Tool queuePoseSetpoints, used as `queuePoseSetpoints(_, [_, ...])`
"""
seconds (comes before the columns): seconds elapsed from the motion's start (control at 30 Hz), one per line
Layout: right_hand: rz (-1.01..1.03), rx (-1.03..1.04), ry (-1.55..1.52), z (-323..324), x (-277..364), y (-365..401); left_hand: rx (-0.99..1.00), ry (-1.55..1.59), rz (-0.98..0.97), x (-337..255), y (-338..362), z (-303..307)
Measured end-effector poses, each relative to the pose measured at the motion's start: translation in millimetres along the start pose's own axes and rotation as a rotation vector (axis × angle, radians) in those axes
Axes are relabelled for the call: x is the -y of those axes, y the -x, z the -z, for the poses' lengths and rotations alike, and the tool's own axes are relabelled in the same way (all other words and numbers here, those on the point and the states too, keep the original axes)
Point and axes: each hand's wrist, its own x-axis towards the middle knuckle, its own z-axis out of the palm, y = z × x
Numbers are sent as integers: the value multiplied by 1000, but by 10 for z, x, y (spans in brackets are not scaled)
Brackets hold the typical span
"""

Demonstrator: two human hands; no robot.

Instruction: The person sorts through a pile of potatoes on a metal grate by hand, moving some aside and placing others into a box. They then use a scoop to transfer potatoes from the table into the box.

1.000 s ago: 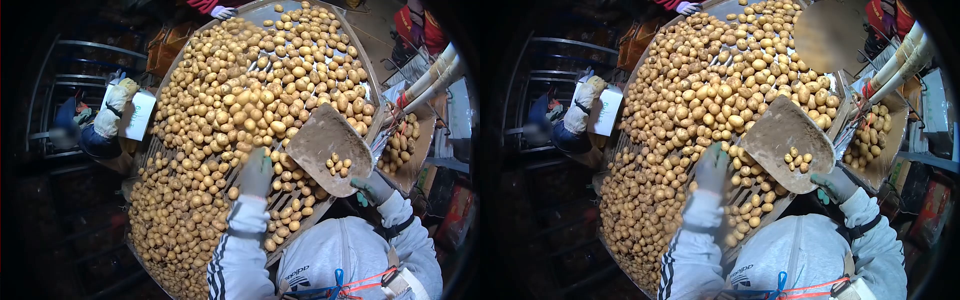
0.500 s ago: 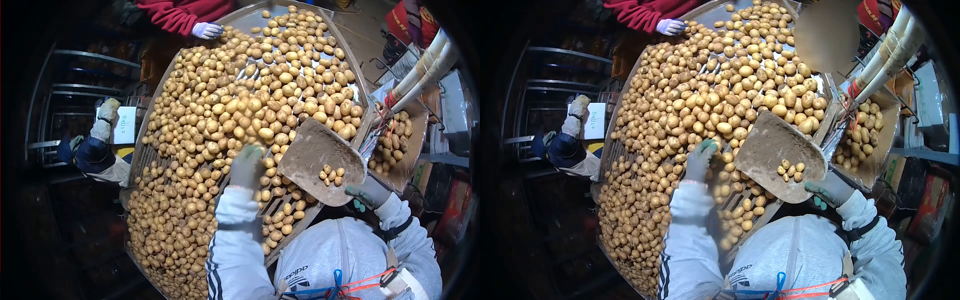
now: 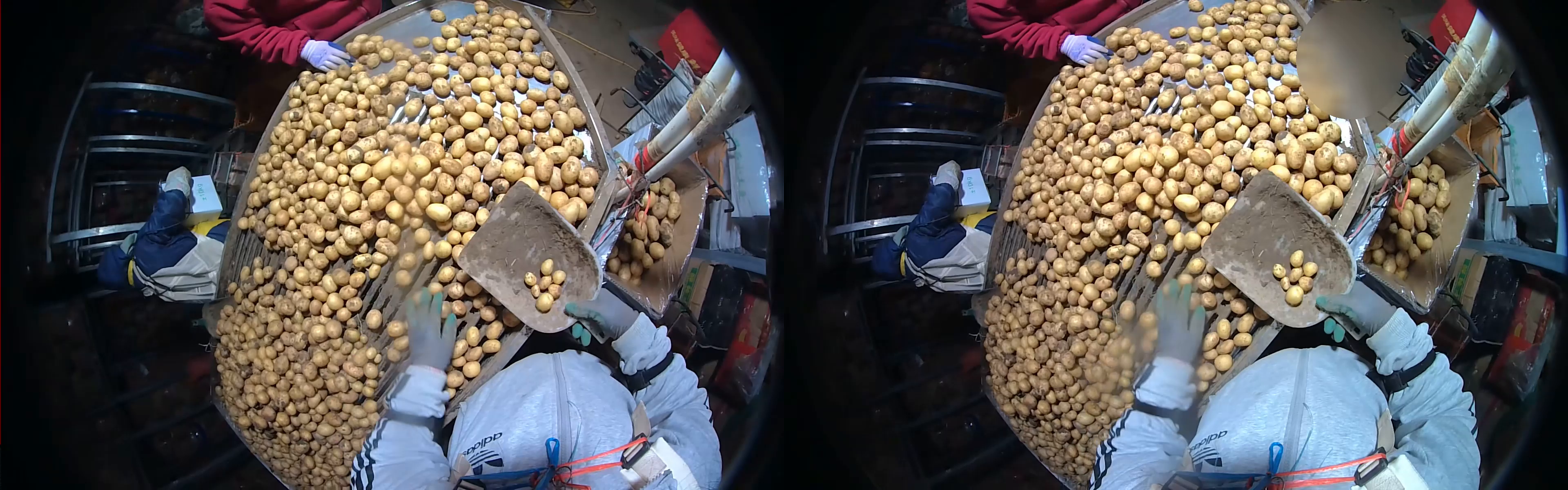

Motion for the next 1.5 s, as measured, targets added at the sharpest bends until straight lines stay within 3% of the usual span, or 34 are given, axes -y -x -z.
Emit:
queuePoseSetpoints(0.03, [-34,2,34,-6,79,33,-85,57,-54,35,89,-19])
queuePoseSetpoints(0.1, [-104,-5,105,-10,263,140,-65,422,207,-68,-20,223])
queuePoseSetpoints(0.2, [-42,-15,104,30,133,37,-245,281,168,198,-244,354])
queuePoseSetpoints(0.37, [12,-25,84,-1,141,85,-161,199,-7,145,-614,300])
queuePoseSetpoints(0.53, [36,-22,91,-9,126,73,-205,-232,-115,1,-682,98])
queuePoseSetpoints(0.63, [123,-54,118,55,-35,-35,275,-248,34,86,-713,241])
queuePoseSetpoints(0.67, [-6,-17,175,46,154,101,243,-279,3,93,-721,283])
queuePoseSetpoints(0.77, [258,0,94,12,-10,-16,145,-17,210,89,-789,390])
queuePoseSetpoints(0.8, [225,56,49,35,-1,-7,10,176,258,85,-745,383])
queuePoseSetpoints(0.9, [236,75,-50,-46,-47,-68,-64,647,34,-115,-641,403])
queuePoseSetpoints(0.93, [232,79,-73,-75,-48,-72,-71,508,42,-130,-596,446])
queuePoseSetpoints(1.03, [230,61,-90,-163,51,-70,-245,559,214,313,-764,607])
queuePoseSetpoints(1.1, [225,35,-50,-179,49,-71,-295,295,368,708,-840,610])
queuePoseSetpoints(1.2, [167,31,-62,-93,-167,-241,-405,83,118,1154,-1069,401])
queuePoseSetpoints(1.3, [146,-2,-61,-137,-135,-228,-274,-85,246,1056,-1167,379])
queuePoseSetpoints(1.43, [125,-32,-76,-233,-76,-223,80,248,378,688,-1047,698])
queuePoseSetpoints(1.47, [114,-30,-76,-244,-79,-233,-77,228,250,666,-978,623])
queuePoseSetpoints(1.5, [93,-24,-57,-215,-75,-222,-126,244,251,680,-984,580])
